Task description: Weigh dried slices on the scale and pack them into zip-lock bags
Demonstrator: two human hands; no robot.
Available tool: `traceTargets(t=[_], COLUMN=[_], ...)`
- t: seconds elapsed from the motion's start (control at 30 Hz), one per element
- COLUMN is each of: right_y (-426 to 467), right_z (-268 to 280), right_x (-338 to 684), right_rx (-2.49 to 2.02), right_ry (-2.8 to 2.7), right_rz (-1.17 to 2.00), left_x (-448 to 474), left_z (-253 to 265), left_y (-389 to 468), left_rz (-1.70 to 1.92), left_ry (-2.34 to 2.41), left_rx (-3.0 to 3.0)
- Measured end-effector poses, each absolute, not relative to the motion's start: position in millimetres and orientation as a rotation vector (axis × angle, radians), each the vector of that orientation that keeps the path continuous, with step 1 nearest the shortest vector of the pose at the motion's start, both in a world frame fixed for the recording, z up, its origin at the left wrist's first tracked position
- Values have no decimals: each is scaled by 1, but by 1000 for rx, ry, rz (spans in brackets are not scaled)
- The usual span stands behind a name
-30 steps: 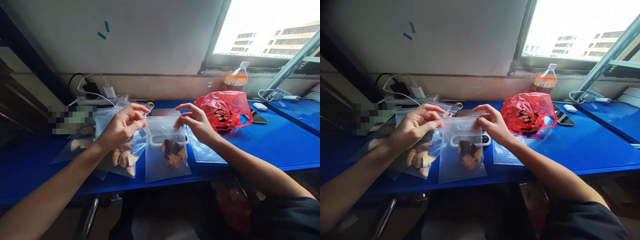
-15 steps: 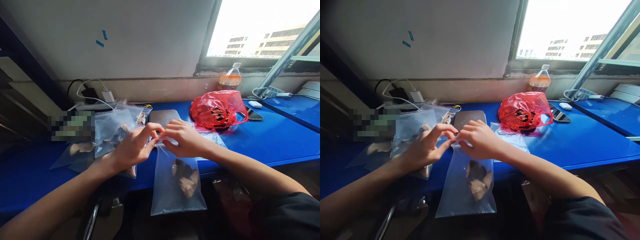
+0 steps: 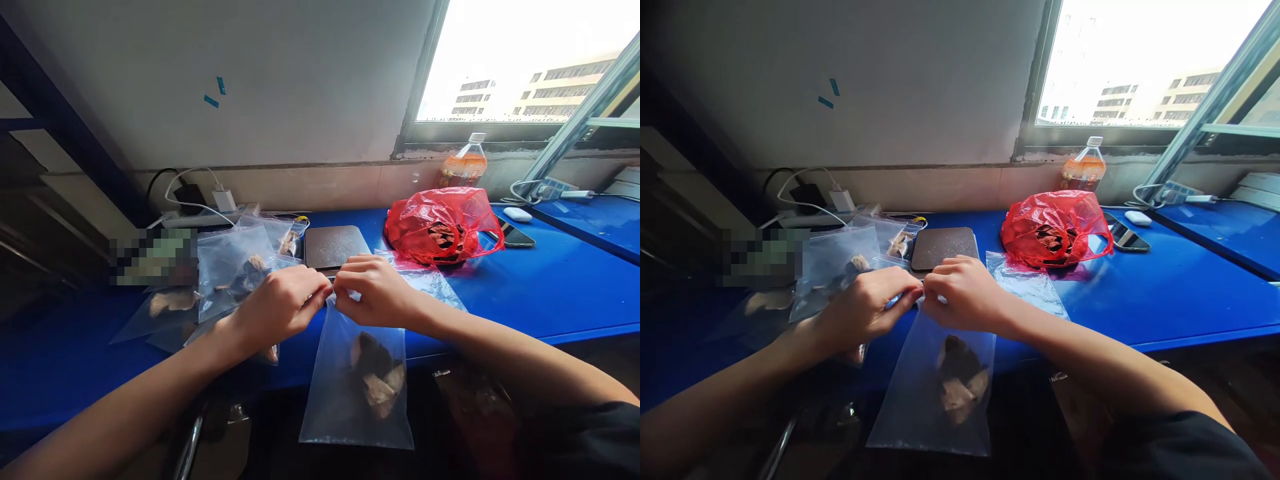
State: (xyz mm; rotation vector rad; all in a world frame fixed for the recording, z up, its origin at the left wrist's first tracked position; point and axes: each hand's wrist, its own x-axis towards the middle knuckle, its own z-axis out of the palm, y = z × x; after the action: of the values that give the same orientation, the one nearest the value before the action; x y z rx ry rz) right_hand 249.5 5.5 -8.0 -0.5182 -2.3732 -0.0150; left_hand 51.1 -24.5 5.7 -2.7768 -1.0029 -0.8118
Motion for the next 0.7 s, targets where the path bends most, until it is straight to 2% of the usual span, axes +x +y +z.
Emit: traceTargets(t=[0.27,0.7], right_y=[12,34], right_z=[-9,10], right_x=[249,266], right_rx=[-359,-290], right_ry=[-2441,-2327], right_rz=[62,45], left_x=[50,39], left_z=[14,42], left_y=[-24,-39], left_rz=[-928,-1279], left_ry=[-732,-798], left_rx=[-2822,-2807])
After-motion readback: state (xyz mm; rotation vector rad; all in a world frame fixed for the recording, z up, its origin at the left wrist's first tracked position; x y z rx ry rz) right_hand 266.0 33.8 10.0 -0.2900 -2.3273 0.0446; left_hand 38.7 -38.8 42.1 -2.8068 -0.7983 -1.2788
